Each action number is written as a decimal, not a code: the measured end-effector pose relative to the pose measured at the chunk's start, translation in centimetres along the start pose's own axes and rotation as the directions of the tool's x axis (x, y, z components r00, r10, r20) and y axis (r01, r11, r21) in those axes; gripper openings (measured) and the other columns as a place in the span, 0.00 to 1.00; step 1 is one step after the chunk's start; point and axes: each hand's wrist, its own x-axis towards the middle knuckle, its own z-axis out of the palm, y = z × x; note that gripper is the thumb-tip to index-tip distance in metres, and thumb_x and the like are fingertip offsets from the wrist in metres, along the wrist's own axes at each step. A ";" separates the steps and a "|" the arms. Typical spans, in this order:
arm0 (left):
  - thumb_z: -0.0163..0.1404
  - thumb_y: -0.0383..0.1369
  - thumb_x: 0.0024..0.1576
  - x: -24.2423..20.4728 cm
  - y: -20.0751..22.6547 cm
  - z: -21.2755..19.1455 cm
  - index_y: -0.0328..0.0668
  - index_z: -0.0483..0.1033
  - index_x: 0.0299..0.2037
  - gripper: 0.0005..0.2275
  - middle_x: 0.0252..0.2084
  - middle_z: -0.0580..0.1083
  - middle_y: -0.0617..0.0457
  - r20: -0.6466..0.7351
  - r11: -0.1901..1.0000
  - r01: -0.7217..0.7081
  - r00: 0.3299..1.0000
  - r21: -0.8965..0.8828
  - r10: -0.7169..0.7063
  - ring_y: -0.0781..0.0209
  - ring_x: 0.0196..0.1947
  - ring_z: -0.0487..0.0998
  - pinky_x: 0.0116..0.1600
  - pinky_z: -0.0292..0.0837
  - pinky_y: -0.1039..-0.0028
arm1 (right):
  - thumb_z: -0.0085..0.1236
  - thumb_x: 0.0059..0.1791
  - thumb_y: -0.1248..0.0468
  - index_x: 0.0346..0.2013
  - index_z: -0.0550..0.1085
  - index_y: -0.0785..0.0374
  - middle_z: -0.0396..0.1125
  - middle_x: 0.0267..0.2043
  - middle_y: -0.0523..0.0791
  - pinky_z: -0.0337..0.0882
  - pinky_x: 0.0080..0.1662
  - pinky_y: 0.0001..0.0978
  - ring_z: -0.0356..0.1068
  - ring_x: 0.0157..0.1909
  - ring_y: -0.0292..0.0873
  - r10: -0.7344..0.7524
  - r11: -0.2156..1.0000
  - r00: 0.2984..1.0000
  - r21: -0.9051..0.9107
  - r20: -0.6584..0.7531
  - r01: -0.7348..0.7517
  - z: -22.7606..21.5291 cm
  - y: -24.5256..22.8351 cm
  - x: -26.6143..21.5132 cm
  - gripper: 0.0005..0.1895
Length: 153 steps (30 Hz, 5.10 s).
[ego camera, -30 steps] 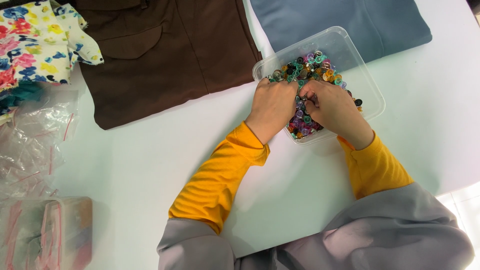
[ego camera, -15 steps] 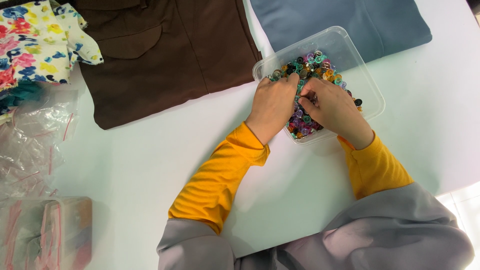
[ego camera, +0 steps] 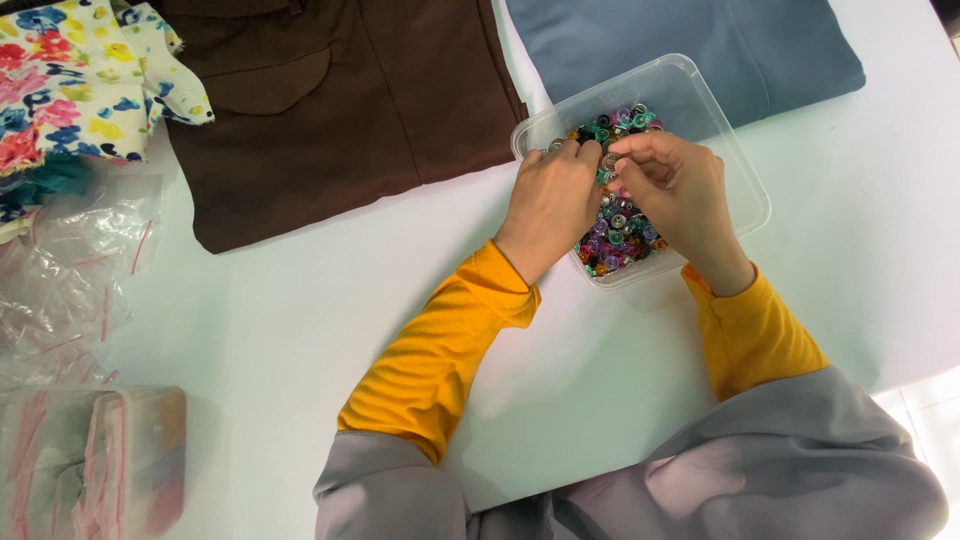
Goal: The person sorts dark-colored buttons from a container of mixed buttons onto a white table, then places them into a small ziplock bag and seals it. The bag is then placed into a larger container with other similar bags.
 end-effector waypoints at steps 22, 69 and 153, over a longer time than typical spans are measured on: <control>0.62 0.26 0.55 -11.7 -8.5 -6.9 0.43 0.80 0.42 0.08 0.32 0.79 0.59 -0.446 0.952 -0.165 0.894 -0.256 0.035 0.59 0.36 0.82 0.50 0.75 0.69 | 0.55 0.49 0.76 0.37 0.78 0.66 0.72 0.40 0.56 0.75 0.34 0.39 0.68 0.30 0.50 -0.925 0.379 0.376 -0.065 -0.056 0.923 11.0 -4.4 -9.1 0.06; 0.63 0.27 0.49 -18.1 -13.4 -10.7 0.45 0.80 0.43 0.12 0.32 0.73 0.58 -0.125 0.976 0.109 0.983 -0.189 -0.134 0.61 0.26 0.75 0.45 0.66 0.69 | 0.64 0.49 0.64 0.47 0.75 0.59 0.71 0.40 0.44 0.78 0.35 0.25 0.73 0.37 0.40 -0.491 0.800 0.849 -0.283 0.196 0.528 18.4 -2.9 -2.9 0.12; 0.60 0.28 0.56 0.8 1.6 -1.4 0.42 0.80 0.48 0.11 0.35 0.78 0.53 -0.124 0.815 0.037 0.983 -0.578 -0.133 0.62 0.34 0.83 0.35 0.78 0.78 | 0.61 0.54 0.76 0.51 0.75 0.70 0.73 0.34 0.51 0.72 0.43 0.35 0.74 0.36 0.47 -0.284 0.958 0.948 0.003 0.147 0.286 -5.0 2.0 1.1 0.11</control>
